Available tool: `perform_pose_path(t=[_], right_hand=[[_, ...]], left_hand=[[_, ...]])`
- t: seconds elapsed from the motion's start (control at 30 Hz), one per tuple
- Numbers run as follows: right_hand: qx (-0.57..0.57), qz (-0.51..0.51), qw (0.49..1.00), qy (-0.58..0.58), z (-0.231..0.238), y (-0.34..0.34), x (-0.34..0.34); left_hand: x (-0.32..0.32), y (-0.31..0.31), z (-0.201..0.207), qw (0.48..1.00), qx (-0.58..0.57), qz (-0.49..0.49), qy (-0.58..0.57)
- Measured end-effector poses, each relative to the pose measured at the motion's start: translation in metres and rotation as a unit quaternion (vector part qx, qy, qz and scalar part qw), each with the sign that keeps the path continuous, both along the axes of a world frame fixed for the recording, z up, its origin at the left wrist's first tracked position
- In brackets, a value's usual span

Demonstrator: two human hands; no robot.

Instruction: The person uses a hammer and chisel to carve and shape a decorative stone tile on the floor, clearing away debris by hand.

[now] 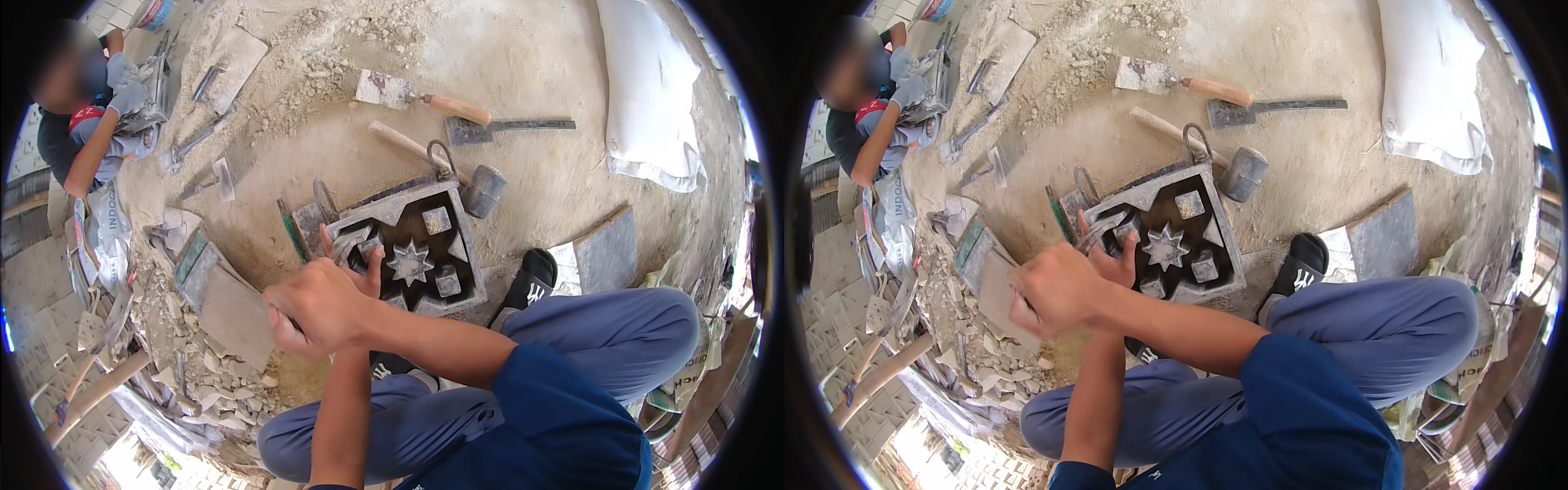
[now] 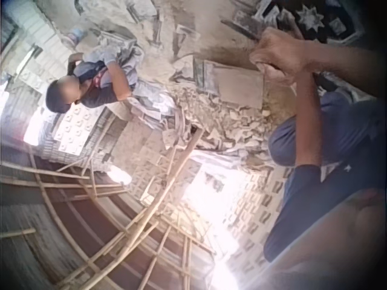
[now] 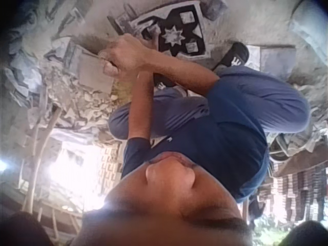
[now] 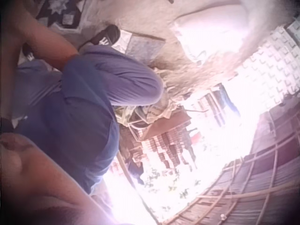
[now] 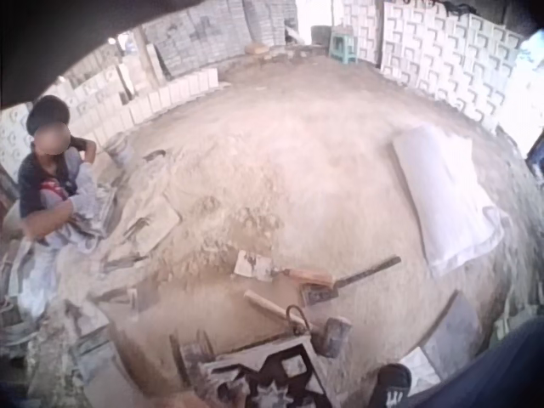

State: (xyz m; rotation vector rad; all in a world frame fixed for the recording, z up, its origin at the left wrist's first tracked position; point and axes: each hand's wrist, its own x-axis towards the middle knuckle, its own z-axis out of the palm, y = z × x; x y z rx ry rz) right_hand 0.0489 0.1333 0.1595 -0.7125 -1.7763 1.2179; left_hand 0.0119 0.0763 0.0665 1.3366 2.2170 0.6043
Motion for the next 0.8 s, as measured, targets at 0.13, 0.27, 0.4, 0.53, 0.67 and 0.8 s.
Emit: perform_pose_path(t=[0.13, 0.27, 0.4, 0.53, 0.67, 0.8], right_hand=[[0.012, -0.002, 1.0, 0.027, -0.012, 0.002, 0.0], [0.031, -0.025, 0.995, 0.094, -0.003, 0.002, 0.007], [0.021, -0.027, 0.999, 0.028, -0.016, 0.008, -0.003], [-0.002, -0.009, 1.0, 0.027, -0.008, -0.002, -0.002], [-0.02, -0.037, 0.998, 0.036, -0.008, 0.008, -0.004], [-0.015, -0.056, 0.996, 0.072, -0.016, 0.006, 0.006]], left_hand=[[0.006, -0.005, -0.003, 0.991, -0.021, -0.02, 0.128], [-0.006, -0.009, -0.018, 0.995, 0.027, 0.004, 0.097], [0.004, 0.0, 0.004, 0.984, -0.035, -0.035, 0.171], [-0.001, -0.004, -0.005, 0.999, -0.002, 0.021, -0.039], [-0.001, -0.01, -0.017, 0.997, 0.056, -0.016, 0.059], [-0.003, -0.004, -0.029, 0.996, 0.084, -0.028, 0.032]])
